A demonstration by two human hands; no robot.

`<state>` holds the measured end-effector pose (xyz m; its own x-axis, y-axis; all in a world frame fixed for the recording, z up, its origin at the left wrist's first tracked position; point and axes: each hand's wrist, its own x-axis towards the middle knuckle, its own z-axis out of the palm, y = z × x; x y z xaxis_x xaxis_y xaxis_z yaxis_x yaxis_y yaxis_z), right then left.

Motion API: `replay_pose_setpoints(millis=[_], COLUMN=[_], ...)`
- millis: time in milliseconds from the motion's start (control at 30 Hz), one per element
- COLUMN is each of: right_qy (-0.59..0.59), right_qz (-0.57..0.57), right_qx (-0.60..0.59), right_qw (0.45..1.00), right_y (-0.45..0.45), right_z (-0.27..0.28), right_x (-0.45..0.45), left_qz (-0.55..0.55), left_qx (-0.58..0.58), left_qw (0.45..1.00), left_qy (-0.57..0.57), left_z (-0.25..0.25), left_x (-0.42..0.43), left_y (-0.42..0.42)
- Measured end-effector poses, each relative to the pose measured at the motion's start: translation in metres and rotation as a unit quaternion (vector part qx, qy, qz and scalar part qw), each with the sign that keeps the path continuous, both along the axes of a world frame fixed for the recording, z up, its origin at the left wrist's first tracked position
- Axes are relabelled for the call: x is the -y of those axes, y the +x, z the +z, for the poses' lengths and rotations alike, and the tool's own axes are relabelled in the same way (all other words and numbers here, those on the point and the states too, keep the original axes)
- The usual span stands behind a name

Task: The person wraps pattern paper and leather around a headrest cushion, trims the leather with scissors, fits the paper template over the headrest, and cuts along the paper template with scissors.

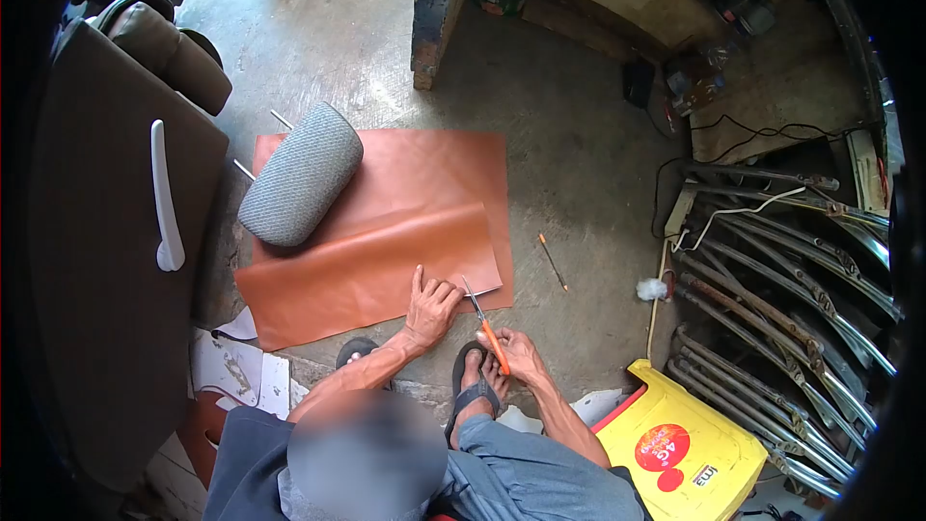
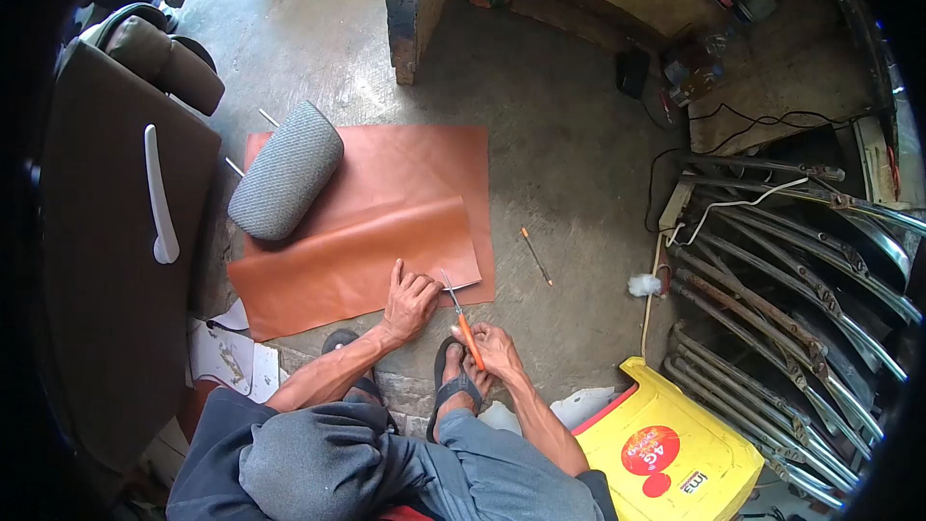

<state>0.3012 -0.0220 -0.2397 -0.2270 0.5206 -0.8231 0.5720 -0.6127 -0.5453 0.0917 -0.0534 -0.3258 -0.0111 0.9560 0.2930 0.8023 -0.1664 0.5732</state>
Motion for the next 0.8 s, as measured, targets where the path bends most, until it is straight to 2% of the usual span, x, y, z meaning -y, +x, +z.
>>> replay_pose_setpoints(millis=[367,433,467,533,633,800], right_qy=[0.008,-0.056,-0.055,-0.069,-0.060,-0.024], right_qz=[0.003,-0.046,-0.045,-0.142,-0.209,-0.196], right_qx=[0.001,-0.016,-0.016,-0.030,-0.055,-0.024], right_qw=[1.000,0.997,0.997,0.987,0.975,0.980], right_y=[-0.003,-0.013,-0.018,-0.032,-0.046,-0.055], right_z=[0.005,0.022,0.025,0.027,0.016,0.009], right_x=[-0.001,-0.001,0.003,0.016,0.032,0.035], left_qz=[0.009,0.018,0.019,0.014,0.013,0.020], left_qx=[-0.002,0.001,0.001,0.004,0.009,0.016], left_qw=[1.000,1.000,1.000,1.000,1.000,1.000], left_qy=[-0.002,0.007,0.007,0.003,0.011,0.002], left_z=[0.005,0.005,0.006,0.011,0.012,0.013], left_x=[-0.002,-0.004,-0.005,-0.008,-0.014,-0.017], left_y=[-0.001,0.000,-0.001,-0.001,0.002,0.008])
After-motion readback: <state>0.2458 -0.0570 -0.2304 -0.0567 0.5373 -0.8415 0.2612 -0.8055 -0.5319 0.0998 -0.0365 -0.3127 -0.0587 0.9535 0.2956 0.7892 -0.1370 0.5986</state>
